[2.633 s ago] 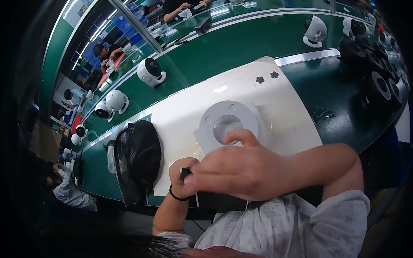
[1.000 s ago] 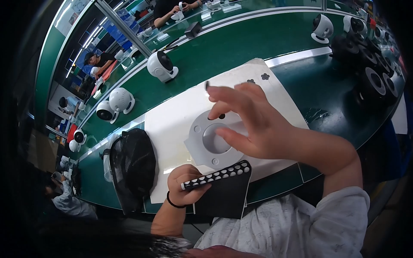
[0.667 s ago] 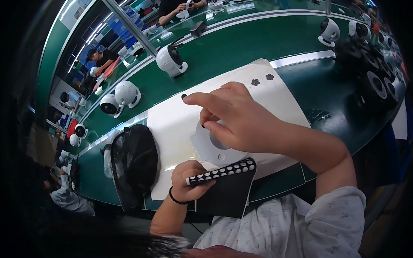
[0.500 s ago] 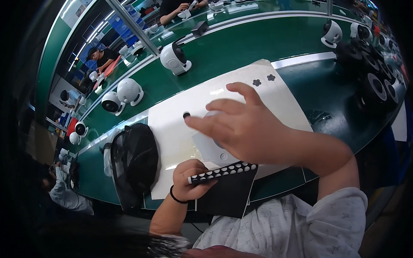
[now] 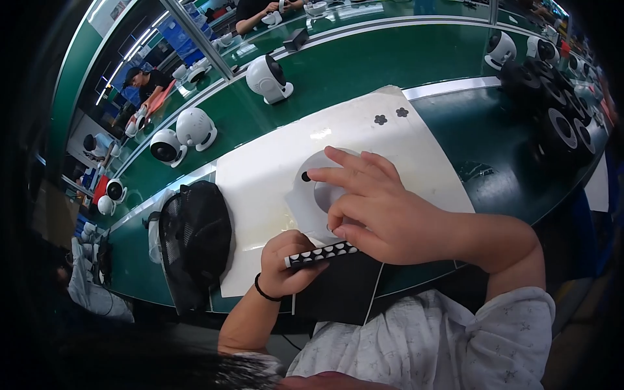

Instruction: Assembling components of a dome security camera on a production line.

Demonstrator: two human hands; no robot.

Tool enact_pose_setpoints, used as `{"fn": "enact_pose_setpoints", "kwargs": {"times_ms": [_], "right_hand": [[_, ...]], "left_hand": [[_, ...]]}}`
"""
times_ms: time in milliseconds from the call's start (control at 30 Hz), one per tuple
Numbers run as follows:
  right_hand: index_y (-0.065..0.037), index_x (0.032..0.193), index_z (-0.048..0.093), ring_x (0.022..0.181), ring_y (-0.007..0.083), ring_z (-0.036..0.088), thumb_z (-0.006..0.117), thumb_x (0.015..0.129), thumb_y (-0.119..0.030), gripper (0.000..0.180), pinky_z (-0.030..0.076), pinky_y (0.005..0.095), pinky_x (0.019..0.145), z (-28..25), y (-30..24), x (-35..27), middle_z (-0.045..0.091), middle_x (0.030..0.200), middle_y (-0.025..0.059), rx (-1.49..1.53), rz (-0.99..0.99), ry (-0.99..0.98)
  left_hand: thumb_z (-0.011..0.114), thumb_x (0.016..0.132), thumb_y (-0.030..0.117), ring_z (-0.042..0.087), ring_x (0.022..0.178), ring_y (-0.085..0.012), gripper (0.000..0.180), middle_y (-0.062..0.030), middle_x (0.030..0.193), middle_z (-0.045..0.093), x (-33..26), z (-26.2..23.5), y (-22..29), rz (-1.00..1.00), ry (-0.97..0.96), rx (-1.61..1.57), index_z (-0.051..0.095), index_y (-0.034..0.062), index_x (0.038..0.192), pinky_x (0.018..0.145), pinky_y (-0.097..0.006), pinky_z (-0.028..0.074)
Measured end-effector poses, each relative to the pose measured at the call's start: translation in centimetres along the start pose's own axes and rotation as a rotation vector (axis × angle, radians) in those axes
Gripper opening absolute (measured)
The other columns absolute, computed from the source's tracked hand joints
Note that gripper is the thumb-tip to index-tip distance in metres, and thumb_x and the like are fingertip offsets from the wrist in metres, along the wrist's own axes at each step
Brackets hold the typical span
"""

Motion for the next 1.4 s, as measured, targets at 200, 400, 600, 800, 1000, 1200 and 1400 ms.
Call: {"fn": "enact_pose_setpoints", "kwargs": {"times_ms": [200,400,600,800,1000,1200,1400], "right_hand": [[-0.009,0.076,0.059,0.130,0.0331,0.018,0.059,0.076,-0.010,0.002,0.011,0.0499,0.101,0.6,0.1,0.2,0.038,0.131,0.0130,0.041,0.035,0.020],[-0.009,0.078,0.060,0.130,0.0332,0.020,0.059,0.076,-0.011,0.003,0.012,0.0490,0.102,0.8,0.6,0.1,0.038,0.131,0.0124,0.072,0.042,0.060],[-0.011,0.085,0.062,0.125,0.0310,0.030,0.060,0.076,-0.017,0.011,0.014,0.0475,0.102,1.1,0.8,-1.0,0.044,0.126,0.0101,-0.181,-0.119,0.060],[-0.014,0.090,0.063,0.118,0.0259,0.041,0.064,0.073,-0.023,0.019,0.017,0.0455,0.101,1.8,0.0,-2.8,0.053,0.118,0.0062,-0.446,-0.265,0.217],[-0.014,0.079,0.063,0.113,0.0228,0.045,0.066,0.068,-0.016,0.012,0.020,0.0422,0.098,2.6,-0.7,-1.6,0.057,0.113,0.0033,-0.306,-0.317,0.335],[-0.012,0.072,0.059,0.120,0.0248,0.039,0.063,0.073,-0.011,0.004,0.023,0.0403,0.098,2.1,0.4,-3.5,0.051,0.122,0.0039,-0.180,-0.286,0.296],[-0.009,0.080,0.060,0.128,0.0306,0.023,0.061,0.075,-0.010,0.006,0.021,0.0403,0.101,-0.6,4.9,-3.5,0.039,0.131,0.0105,0.199,0.134,0.284]], "left_hand": [[0.069,0.062,0.004,0.053,0.056,-0.0225,0.015,-0.0062,0.065,0.053,0.0,0.2,-0.4,0.020,0.010,-0.009,0.056,0.0050,0.070,0.049,-0.029,0.040],[0.069,0.062,0.004,0.053,0.056,-0.0229,0.015,-0.0068,0.066,0.053,-0.2,0.7,-1.0,0.013,0.017,-0.007,0.057,0.0049,0.071,0.049,-0.029,0.041],[0.069,0.062,0.004,0.054,0.056,-0.0241,0.015,-0.0079,0.066,0.054,0.1,0.9,-0.8,-0.053,0.023,0.000,0.060,0.0035,0.074,0.049,-0.030,0.041],[0.068,0.062,0.004,0.052,0.053,-0.0233,0.014,-0.0071,0.062,0.053,0.1,1.1,-1.1,-0.056,0.032,-0.013,0.061,0.0035,0.074,0.047,-0.031,0.039],[0.068,0.061,0.006,0.048,0.049,-0.0226,0.013,-0.0063,0.059,0.049,0.2,0.9,-1.3,-0.048,0.066,0.040,0.059,0.0045,0.069,0.044,-0.031,0.035],[0.069,0.060,0.005,0.049,0.050,-0.0235,0.014,-0.0066,0.056,0.049,0.0,1.2,-2.0,-0.113,0.077,0.020,0.057,0.0053,0.067,0.045,-0.032,0.035],[0.071,0.058,0.004,0.053,0.054,-0.0248,0.020,-0.0073,0.062,0.055,0.7,1.9,-0.9,-0.057,0.063,0.093,0.061,0.0039,0.075,0.048,-0.032,0.039]]}}
Point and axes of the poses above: each hand's wrist, its own x-axis towards the middle knuckle, its own z-axis out of the palm, y = z × x, the point moved 4 cm from there along x, towards the middle knuckle
